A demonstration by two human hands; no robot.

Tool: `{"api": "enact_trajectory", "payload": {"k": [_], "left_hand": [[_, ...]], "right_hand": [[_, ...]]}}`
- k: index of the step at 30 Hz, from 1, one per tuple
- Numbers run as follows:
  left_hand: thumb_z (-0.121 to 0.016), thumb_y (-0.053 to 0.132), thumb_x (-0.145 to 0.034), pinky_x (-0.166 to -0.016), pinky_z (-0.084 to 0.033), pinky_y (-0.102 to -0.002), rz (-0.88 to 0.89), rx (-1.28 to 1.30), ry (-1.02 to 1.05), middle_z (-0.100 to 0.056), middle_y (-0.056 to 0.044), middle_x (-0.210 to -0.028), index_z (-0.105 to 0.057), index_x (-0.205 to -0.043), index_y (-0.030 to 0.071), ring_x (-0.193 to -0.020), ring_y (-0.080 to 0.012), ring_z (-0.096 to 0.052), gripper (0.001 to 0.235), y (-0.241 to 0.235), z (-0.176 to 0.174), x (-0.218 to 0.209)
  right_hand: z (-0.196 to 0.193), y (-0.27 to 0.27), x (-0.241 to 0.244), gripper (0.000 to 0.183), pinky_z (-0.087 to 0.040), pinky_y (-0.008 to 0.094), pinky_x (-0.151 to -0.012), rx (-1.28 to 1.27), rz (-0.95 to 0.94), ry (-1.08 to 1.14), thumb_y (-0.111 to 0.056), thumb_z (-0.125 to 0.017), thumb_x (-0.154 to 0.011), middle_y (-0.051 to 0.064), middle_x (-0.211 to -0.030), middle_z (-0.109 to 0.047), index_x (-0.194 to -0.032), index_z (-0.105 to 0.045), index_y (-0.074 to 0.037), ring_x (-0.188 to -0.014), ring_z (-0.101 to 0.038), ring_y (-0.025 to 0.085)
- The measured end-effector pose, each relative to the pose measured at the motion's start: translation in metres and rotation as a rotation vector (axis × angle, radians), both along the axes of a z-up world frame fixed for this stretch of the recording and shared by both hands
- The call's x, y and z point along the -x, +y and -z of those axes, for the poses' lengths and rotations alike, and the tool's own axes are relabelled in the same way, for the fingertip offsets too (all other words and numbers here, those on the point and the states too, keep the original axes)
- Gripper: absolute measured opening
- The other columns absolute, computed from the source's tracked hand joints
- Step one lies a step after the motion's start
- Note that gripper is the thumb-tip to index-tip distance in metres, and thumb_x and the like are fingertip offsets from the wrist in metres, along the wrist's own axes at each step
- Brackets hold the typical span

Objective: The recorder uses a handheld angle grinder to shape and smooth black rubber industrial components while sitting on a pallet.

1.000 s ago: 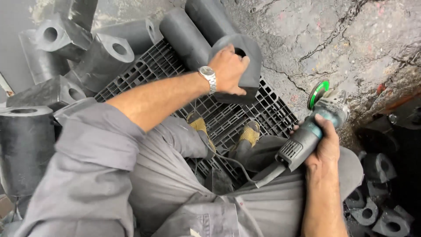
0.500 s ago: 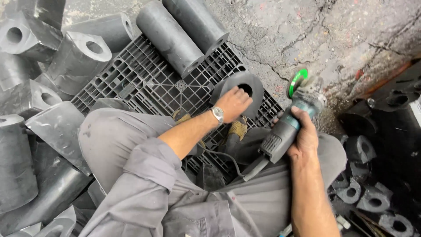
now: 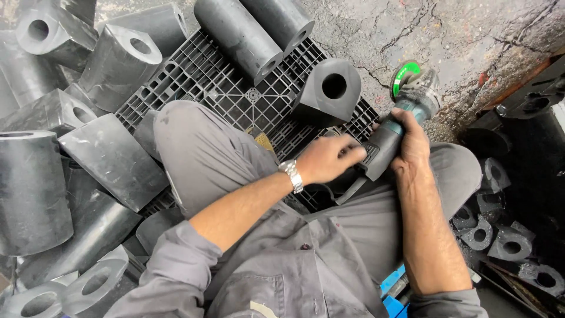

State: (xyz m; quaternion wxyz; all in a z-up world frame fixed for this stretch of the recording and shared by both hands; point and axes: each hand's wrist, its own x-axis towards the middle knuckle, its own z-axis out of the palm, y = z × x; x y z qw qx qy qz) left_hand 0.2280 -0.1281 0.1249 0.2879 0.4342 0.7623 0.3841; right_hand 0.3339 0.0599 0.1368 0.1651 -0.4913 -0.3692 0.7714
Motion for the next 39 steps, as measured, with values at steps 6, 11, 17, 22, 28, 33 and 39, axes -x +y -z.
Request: {"api": "enact_trajectory", "payload": {"k": [6, 11, 17, 22, 28, 33, 39], "left_hand": [[-0.076, 0.052, -0.087, -0.071, -0.059, -0.040, 0.069, -0.364, -0.026, -0.074, -0.014, -0.092, -0.060, -0.124, 0.001, -0.083, -0.0310, -0.075, 0.065, -0.029, -0.005, -0.021], [-0.083, 0.055, -0.079, -0.065, -0.059, -0.036, 0.137, -0.299, 0.026, -0.075, -0.010, -0.082, -0.065, -0.112, 0.004, -0.074, -0.0265, -0.076, 0.063, -0.034, 0.000, -0.015], [-0.085, 0.053, -0.076, -0.063, -0.060, -0.031, 0.219, -0.298, -0.126, -0.076, -0.006, -0.079, -0.066, -0.107, 0.005, -0.072, -0.0182, -0.077, 0.060, -0.034, 0.018, -0.011], [-0.089, 0.053, -0.070, -0.063, -0.060, -0.030, 0.171, -0.328, -0.104, -0.076, -0.005, -0.078, -0.070, -0.103, 0.005, -0.070, -0.0183, -0.076, 0.062, -0.035, 0.015, -0.006], [-0.090, 0.060, -0.061, -0.064, -0.061, -0.031, 0.168, -0.222, -0.084, -0.076, -0.006, -0.077, -0.068, -0.100, 0.005, -0.068, -0.0190, -0.076, 0.071, -0.042, 0.008, -0.001], [-0.068, 0.075, -0.073, -0.072, -0.060, -0.041, 0.061, -0.174, -0.139, -0.075, -0.017, -0.086, -0.063, -0.107, -0.001, -0.080, -0.0313, -0.075, 0.083, -0.025, 0.017, -0.018], [-0.024, 0.083, -0.090, -0.087, -0.055, -0.051, -0.318, 0.145, -0.593, -0.072, -0.029, -0.106, -0.055, -0.124, -0.003, -0.102, -0.0441, -0.071, 0.098, 0.010, 0.029, -0.046]], "right_hand": [[0.015, -0.016, -0.013, 0.034, -0.062, 0.041, -0.069, 0.118, 0.072, 0.101, -0.023, -0.072, -0.088, 0.013, -0.088, -0.068, -0.111, -0.057, -0.002, -0.075, -0.070, 0.026], [0.020, -0.034, -0.022, 0.034, -0.061, 0.041, -0.068, 0.139, 0.142, 0.155, -0.021, -0.072, -0.087, 0.014, -0.086, -0.066, -0.110, -0.056, -0.002, -0.072, -0.068, 0.026], [0.025, -0.039, -0.024, 0.033, -0.061, 0.042, -0.068, 0.188, 0.167, 0.080, -0.022, -0.071, -0.085, 0.013, -0.085, -0.066, -0.107, -0.056, -0.003, -0.071, -0.067, 0.026], [0.016, -0.047, -0.016, 0.030, -0.061, 0.041, -0.067, 0.175, 0.178, 0.108, -0.021, -0.071, -0.085, 0.012, -0.085, -0.065, -0.105, -0.057, -0.003, -0.071, -0.067, 0.026], [0.009, -0.051, -0.005, 0.027, -0.060, 0.039, -0.064, 0.054, 0.044, 0.026, -0.021, -0.071, -0.085, 0.012, -0.083, -0.068, -0.103, -0.060, -0.005, -0.069, -0.069, 0.024], [0.008, -0.045, 0.012, 0.022, -0.059, 0.036, -0.062, -0.146, 0.004, -0.051, -0.017, -0.072, -0.085, 0.010, -0.082, -0.067, -0.099, -0.062, -0.003, -0.067, -0.068, 0.023], [0.002, -0.067, 0.027, 0.032, -0.056, 0.031, -0.066, -0.587, -0.194, -0.174, -0.011, -0.077, -0.082, 0.005, -0.090, -0.068, -0.108, -0.060, -0.003, -0.073, -0.064, 0.015]]}}
